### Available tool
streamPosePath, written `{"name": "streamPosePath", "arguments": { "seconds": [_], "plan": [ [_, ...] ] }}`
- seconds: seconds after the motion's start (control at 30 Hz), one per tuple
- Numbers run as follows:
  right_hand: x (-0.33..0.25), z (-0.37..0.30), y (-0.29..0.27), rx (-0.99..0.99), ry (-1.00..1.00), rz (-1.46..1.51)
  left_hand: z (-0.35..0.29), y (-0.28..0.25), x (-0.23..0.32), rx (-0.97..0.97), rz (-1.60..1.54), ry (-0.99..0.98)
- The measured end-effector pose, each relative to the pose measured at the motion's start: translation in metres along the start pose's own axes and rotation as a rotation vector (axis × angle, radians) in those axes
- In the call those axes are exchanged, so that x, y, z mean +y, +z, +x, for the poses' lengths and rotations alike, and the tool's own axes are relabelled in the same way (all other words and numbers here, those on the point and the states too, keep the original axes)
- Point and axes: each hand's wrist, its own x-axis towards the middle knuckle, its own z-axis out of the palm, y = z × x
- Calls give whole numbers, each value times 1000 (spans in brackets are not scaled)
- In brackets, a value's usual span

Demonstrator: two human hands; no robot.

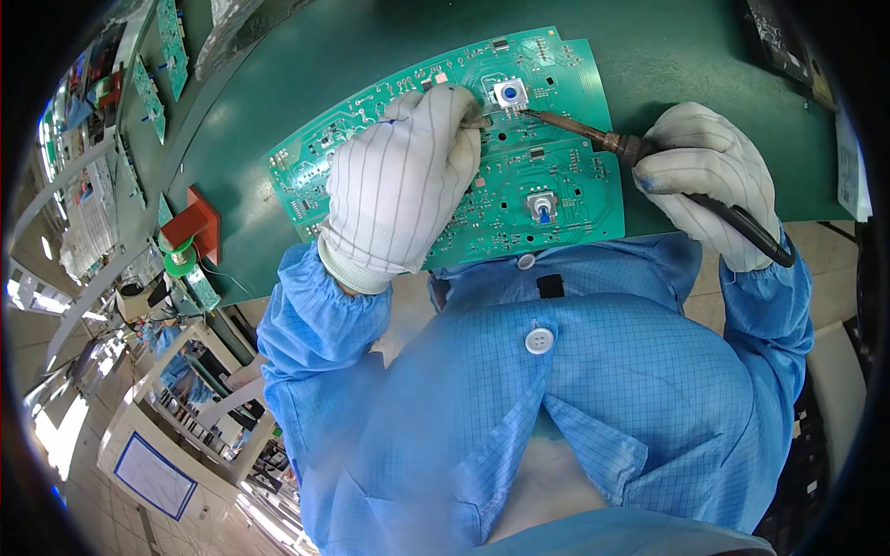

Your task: Soldering electronic components onto a printed circuit board.

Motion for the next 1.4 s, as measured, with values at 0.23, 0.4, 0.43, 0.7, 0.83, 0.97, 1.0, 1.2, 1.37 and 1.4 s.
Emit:
{"name": "streamPosePath", "arguments": {
  "seconds": [0.23,0.4,0.43,0.7,0.83,0.97,1.0,1.2,1.37,1.4],
  "plan": [
    [-3,0,0,8,29,-28,-3,5,2,62,40,15],
    [-1,4,3,31,9,-32,-4,8,3,72,124,35],
    [-1,5,4,69,3,-48,-4,8,4,72,176,49],
    [-4,7,0,-2,-23,-87,0,9,8,110,186,64],
    [-4,8,-1,2,-13,-56,-1,5,13,26,241,28],
    [-6,6,-4,9,-20,-93,2,6,15,73,250,47],
    [-5,6,-4,-21,-2,-93,2,6,16,58,238,37],
    [-2,5,-3,-21,-43,-96,4,6,17,67,242,47],
    [-3,3,-3,-38,-54,-99,3,1,20,-34,246,-27],
    [-2,3,-4,-40,-59,-95,4,1,21,-21,238,-25]
  ]
}}
